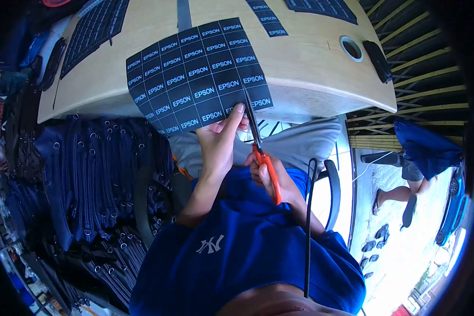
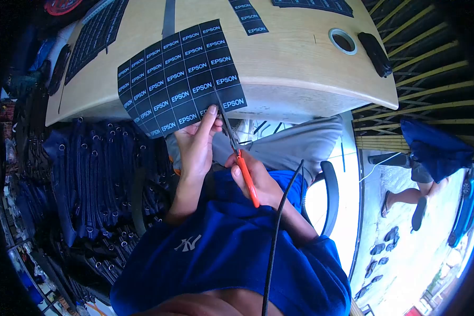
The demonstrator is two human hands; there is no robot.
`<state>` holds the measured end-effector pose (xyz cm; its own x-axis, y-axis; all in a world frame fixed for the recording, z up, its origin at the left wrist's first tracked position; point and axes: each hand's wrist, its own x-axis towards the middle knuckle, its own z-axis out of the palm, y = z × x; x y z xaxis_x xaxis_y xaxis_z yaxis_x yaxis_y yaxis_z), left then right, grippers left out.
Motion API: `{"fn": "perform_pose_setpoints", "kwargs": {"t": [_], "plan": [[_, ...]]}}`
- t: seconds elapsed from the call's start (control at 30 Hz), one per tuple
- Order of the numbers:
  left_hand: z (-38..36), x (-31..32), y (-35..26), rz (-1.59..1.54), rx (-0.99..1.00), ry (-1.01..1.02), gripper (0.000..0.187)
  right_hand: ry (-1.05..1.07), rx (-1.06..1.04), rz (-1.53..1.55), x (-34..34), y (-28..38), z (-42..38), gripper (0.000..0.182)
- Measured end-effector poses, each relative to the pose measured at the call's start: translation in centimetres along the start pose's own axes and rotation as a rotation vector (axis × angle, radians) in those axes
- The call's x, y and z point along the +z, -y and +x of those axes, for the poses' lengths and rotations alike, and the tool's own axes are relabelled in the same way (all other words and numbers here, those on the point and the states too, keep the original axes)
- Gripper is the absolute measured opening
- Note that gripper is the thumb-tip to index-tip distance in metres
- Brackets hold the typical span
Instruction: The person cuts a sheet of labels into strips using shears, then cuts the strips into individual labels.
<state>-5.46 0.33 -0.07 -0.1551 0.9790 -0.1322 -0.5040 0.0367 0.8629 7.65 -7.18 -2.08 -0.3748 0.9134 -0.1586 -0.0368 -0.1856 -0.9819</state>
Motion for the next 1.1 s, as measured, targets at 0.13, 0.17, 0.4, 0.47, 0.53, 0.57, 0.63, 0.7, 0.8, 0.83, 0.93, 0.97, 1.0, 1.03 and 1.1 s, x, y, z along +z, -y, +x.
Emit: {"fn": "perform_pose_setpoints", "kwargs": {"t": [0.13, 0.17, 0.4, 0.47, 0.53, 0.57, 0.63, 0.7, 0.8, 0.83, 0.93, 0.97, 1.0, 1.03, 1.1], "plan": [[0.10, -0.01, 0.14, -0.003, -0.014, -0.001, 0.011, 0.009, -0.003, -0.003, -0.11, -0.16, 0.04, 0.055], [0.07, 0.01, 0.14, -0.002, -0.015, -0.001, 0.011, 0.009, -0.016, -0.005, -0.09, -0.16, 0.06, 0.055], [-0.06, 0.20, 0.15, 0.016, -0.017, -0.003, 0.011, 0.023, 0.091, 0.013, -0.17, -0.30, -0.07, 0.053], [-0.09, 0.22, 0.15, 0.024, -0.022, -0.009, 0.012, -0.023, 0.003, -0.026, 0.04, -0.41, 0.09, 0.051], [-0.11, 0.21, 0.15, 0.035, -0.033, -0.020, 0.012, -0.037, 0.005, -0.044, 0.18, -0.19, 0.17, 0.047], [-0.15, 0.28, 0.07, 0.035, -0.033, -0.020, 0.012, -0.051, 0.009, -0.062, 0.22, -0.11, 0.17, 0.044], [-0.21, 0.47, -0.15, 0.002, -0.017, -0.003, 0.011, -0.055, 0.037, -0.065, 0.17, -0.14, 0.13, 0.041], [-0.15, 0.26, 0.10, 0.013, -0.019, -0.011, 0.011, -0.058, 0.066, -0.068, 0.27, -0.24, 0.10, 0.038], [-0.11, 0.16, 0.10, 0.030, -0.023, -0.013, 0.012, -0.064, 0.094, 0.013, 0.46, -0.19, 0.07, 0.053], [-0.09, 0.13, 0.03, 0.036, -0.022, -0.010, 0.012, -0.085, 0.062, -0.071, 0.43, 0.11, 0.10, 0.052], [-0.04, 0.12, -0.08, 0.024, 0.001, 0.014, 0.013, -0.117, 0.014, -0.192, 0.31, 0.16, 0.06, 0.053], [0.00, 0.09, -0.06, 0.024, 0.001, 0.014, 0.013, -0.128, -0.002, -0.230, 0.28, 0.09, 0.06, 0.054], [0.04, 0.05, 0.00, 0.021, 0.001, 0.011, 0.012, -0.128, -0.002, -0.230, 0.30, 0.04, 0.06, 0.054], [0.04, 0.03, 0.03, 0.018, 0.000, 0.008, 0.012, -0.134, -0.007, -0.247, 0.31, 0.00, 0.05, 0.053], [-0.01, 0.01, -0.01, 0.021, -0.005, 0.011, 0.012, -0.140, -0.014, -0.266, 0.36, 0.04, 0.06, 0.053]]}}
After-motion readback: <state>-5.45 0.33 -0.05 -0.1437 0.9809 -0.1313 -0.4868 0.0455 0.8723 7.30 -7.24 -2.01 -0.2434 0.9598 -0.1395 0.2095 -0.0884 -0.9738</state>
